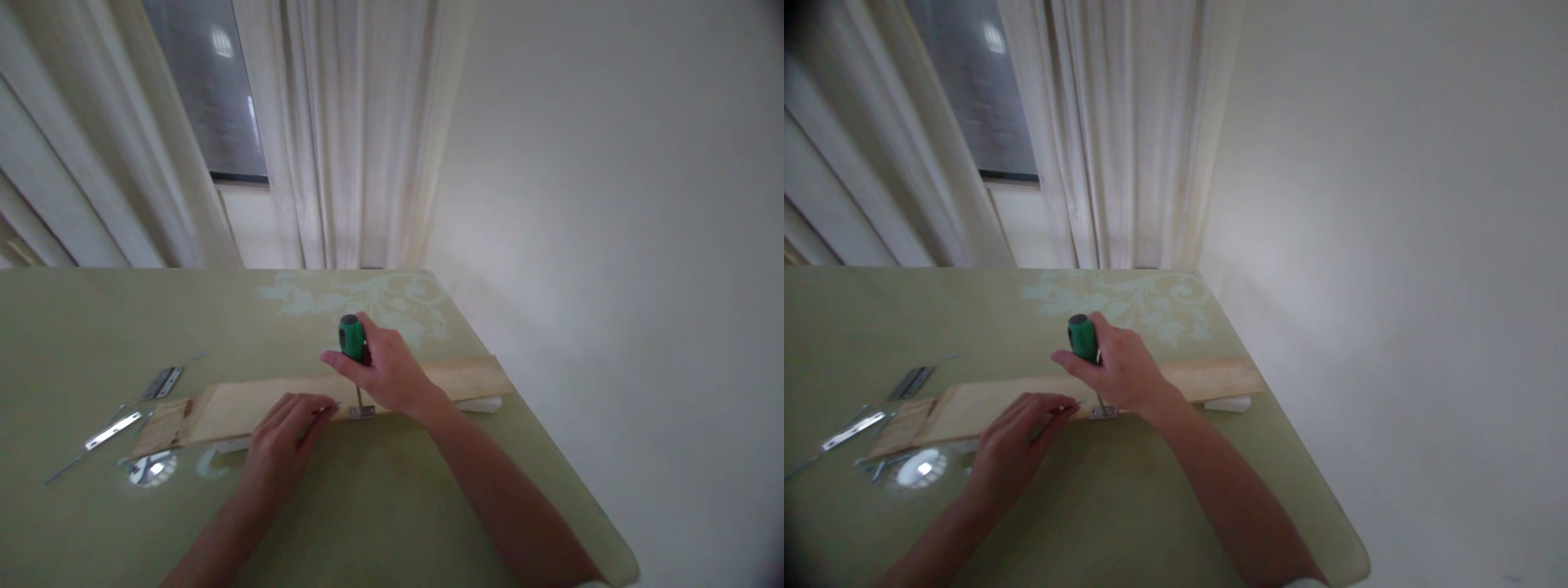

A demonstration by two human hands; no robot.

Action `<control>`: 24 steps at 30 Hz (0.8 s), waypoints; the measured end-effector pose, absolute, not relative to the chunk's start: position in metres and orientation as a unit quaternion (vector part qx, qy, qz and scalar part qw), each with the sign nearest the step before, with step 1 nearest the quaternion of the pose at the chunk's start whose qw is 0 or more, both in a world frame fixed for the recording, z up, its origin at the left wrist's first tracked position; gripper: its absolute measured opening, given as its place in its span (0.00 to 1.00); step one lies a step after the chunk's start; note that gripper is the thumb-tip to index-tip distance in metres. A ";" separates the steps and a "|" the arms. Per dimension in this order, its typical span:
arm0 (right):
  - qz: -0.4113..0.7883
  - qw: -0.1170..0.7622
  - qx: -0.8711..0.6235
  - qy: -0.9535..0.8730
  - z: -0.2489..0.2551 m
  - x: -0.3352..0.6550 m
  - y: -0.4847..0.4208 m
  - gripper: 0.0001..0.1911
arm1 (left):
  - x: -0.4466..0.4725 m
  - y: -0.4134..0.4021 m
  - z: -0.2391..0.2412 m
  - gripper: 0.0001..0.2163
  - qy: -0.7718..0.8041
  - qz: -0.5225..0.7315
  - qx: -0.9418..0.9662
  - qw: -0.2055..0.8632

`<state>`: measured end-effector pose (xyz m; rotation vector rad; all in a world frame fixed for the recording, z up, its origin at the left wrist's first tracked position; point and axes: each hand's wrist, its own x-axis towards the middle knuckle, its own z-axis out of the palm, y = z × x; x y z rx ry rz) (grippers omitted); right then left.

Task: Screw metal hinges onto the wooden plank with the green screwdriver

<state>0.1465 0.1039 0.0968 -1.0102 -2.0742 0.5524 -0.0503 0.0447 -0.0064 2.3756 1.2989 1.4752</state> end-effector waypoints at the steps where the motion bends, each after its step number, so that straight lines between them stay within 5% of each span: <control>1: 0.217 0.375 -0.396 -0.810 0.096 0.146 0.104 0.20 | -0.049 0.045 -0.005 0.02 0.424 0.487 0.763 0.034; 24: 0.201 0.387 -0.386 -0.813 0.095 0.149 0.106 0.19 | -0.042 0.045 -0.013 0.06 0.397 0.464 0.791 0.047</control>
